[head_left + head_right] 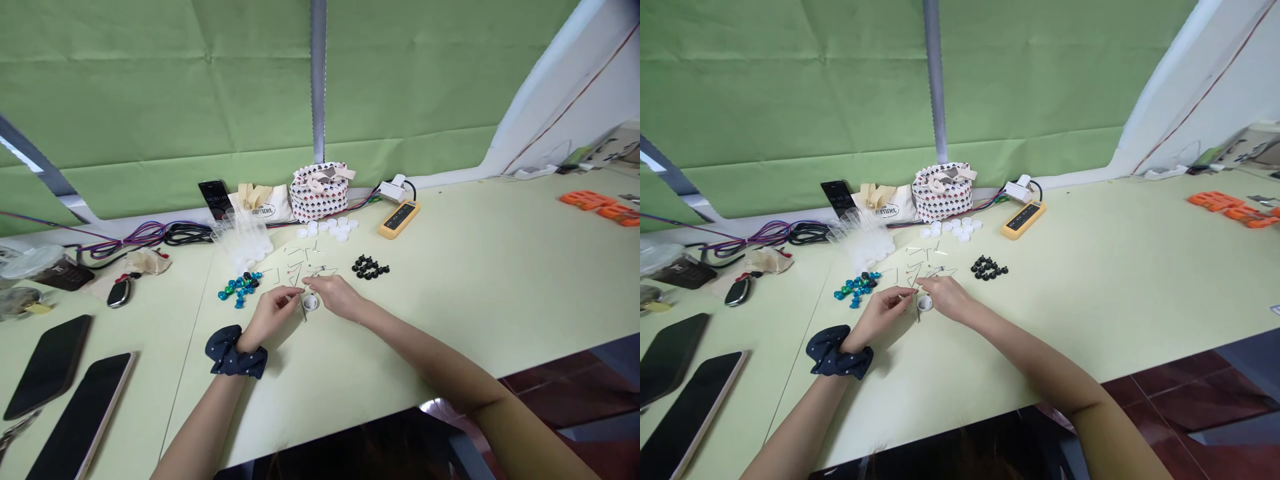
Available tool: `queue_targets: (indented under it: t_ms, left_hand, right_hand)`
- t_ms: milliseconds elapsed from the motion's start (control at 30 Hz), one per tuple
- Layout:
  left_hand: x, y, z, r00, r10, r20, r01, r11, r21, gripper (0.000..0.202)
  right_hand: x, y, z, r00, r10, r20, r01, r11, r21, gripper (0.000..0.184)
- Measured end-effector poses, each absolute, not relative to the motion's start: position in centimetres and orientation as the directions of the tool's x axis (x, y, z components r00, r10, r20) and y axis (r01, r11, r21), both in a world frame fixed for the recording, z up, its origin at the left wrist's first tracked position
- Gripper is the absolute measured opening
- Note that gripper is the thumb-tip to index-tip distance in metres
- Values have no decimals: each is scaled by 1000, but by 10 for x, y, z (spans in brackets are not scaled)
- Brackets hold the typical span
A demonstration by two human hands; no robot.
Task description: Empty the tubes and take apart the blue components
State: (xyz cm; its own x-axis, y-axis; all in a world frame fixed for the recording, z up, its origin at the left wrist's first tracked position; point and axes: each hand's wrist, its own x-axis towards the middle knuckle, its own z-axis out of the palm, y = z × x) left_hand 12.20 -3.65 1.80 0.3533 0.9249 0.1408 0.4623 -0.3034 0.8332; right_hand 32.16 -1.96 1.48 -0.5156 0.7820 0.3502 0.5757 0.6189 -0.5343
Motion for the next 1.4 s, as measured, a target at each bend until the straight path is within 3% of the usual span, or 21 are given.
queue_targets:
  t_ms: [100, 200, 300, 400, 633, 767, 967, 1100, 1233, 1400]
  left_hand:
    - [117, -34, 16, 357, 910, 211, 614, -399, 681, 28]
    - [106, -26, 13, 279, 904, 323, 751, -415, 514, 26]
    - [91, -18, 9, 198, 888, 415, 850, -366, 379, 22]
    - [81, -13, 5, 121, 903, 413, 916, -262, 303, 19]
    - [73, -9, 3, 46, 902, 429, 958, -162, 238, 25]
    - [69, -12, 5, 55, 901, 431, 980, -132, 150, 44]
    - [70, -15, 0, 58, 938, 341, 992, -94, 88, 41]
    - [69, -13, -3, 32, 947, 319, 991, -72, 115, 36]
    - [66, -12, -3, 26, 945, 327, 985, -80, 155, 31]
    - [64, -13, -4, -32, 945, 326, 983, -29, 180, 29]
  right_hand:
    - [326, -8, 11, -344, 866, 363, 535, 498, -683, 29]
    - [334, 4, 5, -253, 928, 273, 495, 366, -788, 32]
    - [340, 10, -1, -257, 946, 196, 513, 306, -802, 34]
    - [344, 11, 1, -205, 958, 200, 562, 282, -778, 23]
    - [341, 41, 14, -93, 968, 234, 717, 228, -658, 27]
    - [323, 76, 14, -161, 959, 232, 809, 263, -525, 22]
    - [294, 90, 9, -188, 944, 273, 834, 300, -463, 20]
    - [286, 65, 6, -369, 866, 337, 764, 489, -421, 29]
    - [288, 47, 2, -661, 698, 276, 567, 706, -425, 19]
    - [302, 58, -3, -578, 785, 222, 638, 605, -477, 16]
